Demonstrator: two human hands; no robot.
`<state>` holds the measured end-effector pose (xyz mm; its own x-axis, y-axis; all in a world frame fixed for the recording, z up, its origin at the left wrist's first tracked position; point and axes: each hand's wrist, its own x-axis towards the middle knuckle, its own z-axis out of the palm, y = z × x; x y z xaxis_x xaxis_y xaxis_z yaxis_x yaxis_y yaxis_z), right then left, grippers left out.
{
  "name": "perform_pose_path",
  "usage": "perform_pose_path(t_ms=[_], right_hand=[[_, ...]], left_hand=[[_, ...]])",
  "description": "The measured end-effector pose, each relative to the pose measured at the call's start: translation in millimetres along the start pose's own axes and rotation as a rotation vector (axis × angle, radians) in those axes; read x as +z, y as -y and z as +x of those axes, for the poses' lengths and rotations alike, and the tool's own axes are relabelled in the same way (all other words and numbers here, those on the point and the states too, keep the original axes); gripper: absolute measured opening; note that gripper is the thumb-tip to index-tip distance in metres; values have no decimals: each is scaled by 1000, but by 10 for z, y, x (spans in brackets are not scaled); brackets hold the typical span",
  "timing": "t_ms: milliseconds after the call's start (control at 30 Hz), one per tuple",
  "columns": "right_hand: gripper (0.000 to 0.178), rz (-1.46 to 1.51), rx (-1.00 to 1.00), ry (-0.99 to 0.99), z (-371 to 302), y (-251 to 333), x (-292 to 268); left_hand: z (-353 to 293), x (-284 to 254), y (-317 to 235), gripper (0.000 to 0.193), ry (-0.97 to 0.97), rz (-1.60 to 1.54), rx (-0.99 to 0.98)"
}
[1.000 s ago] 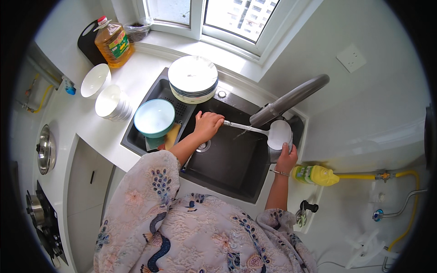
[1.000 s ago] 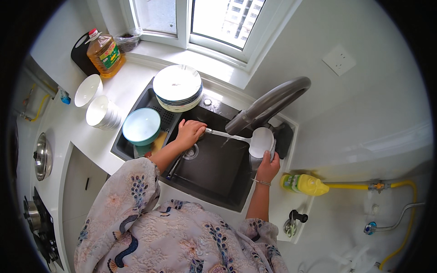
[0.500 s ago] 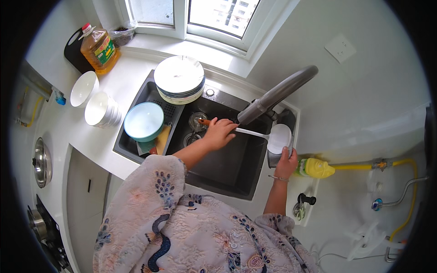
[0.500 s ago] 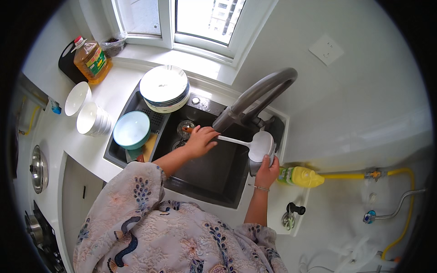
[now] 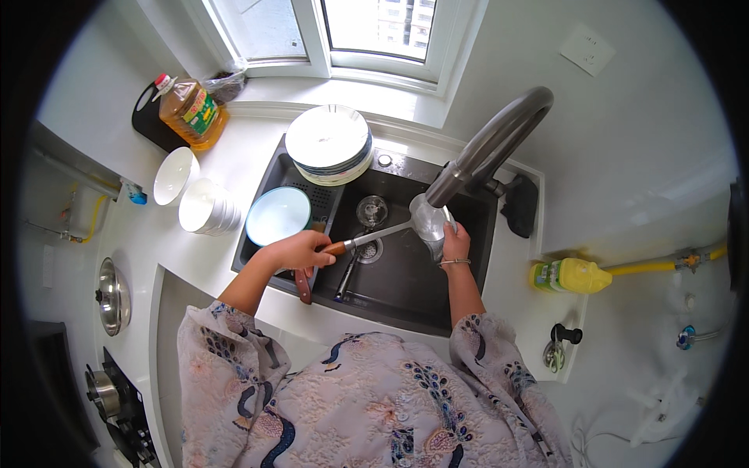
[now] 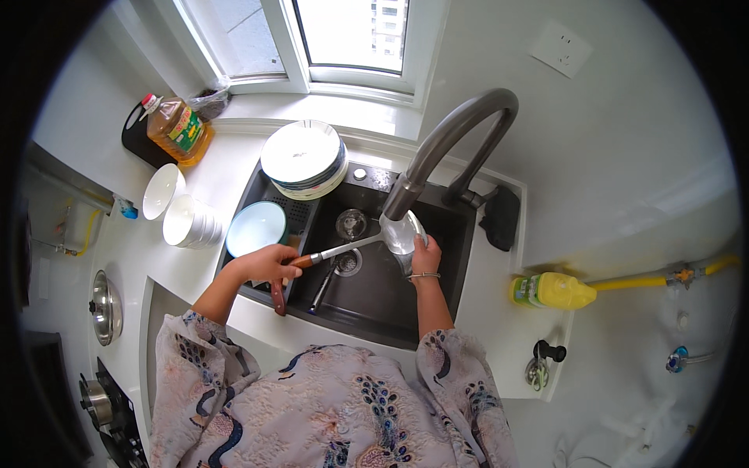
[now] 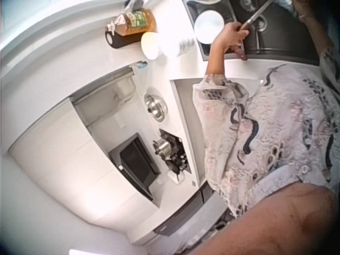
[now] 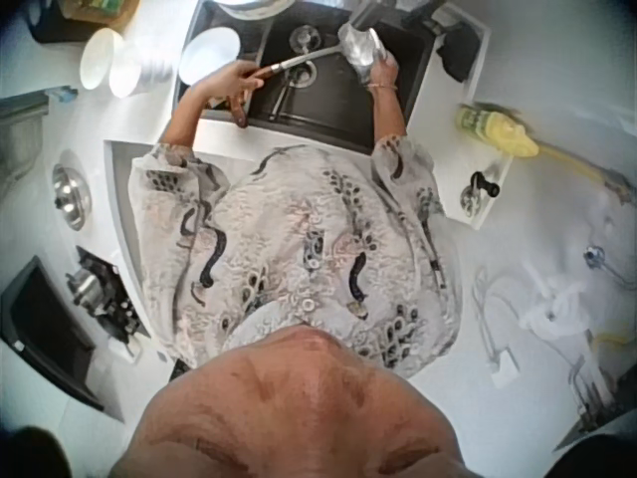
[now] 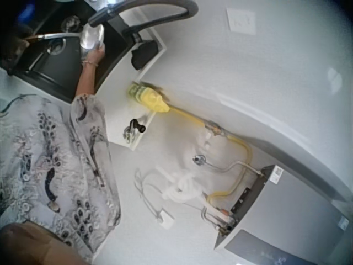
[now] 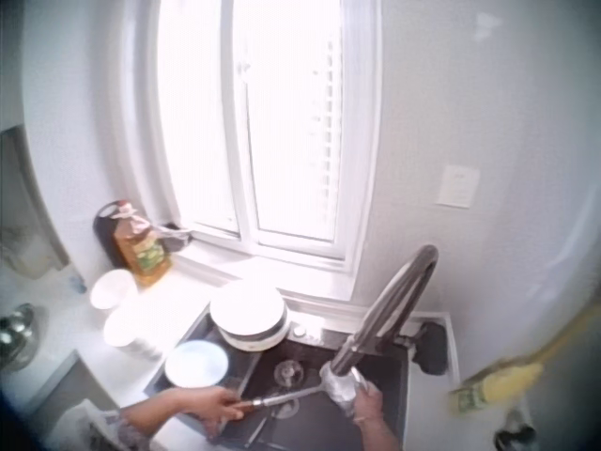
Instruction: The person washes a pair of tongs and a white bowl in the kitchen sink using a cloth and running water. After rinsing the items, the person places the bowl into a pull-out drawer beneath the counter.
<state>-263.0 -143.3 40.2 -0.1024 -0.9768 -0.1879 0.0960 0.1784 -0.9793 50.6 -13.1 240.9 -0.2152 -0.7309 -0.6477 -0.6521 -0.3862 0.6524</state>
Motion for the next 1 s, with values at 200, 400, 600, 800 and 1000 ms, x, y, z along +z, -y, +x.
perform_pose_path(t_ms=[200,400,600,800,1000], right_hand=[[23,127,10,145,221,97,282],[19,338,129,195,147,218,435],[18,122,-4,99,186,200,359],[26,-273,-70,35,62,371,293],[44,-546,-54,-98,85,272,168]], left_hand=[[-127,324,318,36,163,-891,2],[-58,728,310,37,30,-788,62],[-70,713,271,38,78,-896,60],[15,836,325,38,135,-936,96],[-10,1060,295,38,178,-1118,45]])
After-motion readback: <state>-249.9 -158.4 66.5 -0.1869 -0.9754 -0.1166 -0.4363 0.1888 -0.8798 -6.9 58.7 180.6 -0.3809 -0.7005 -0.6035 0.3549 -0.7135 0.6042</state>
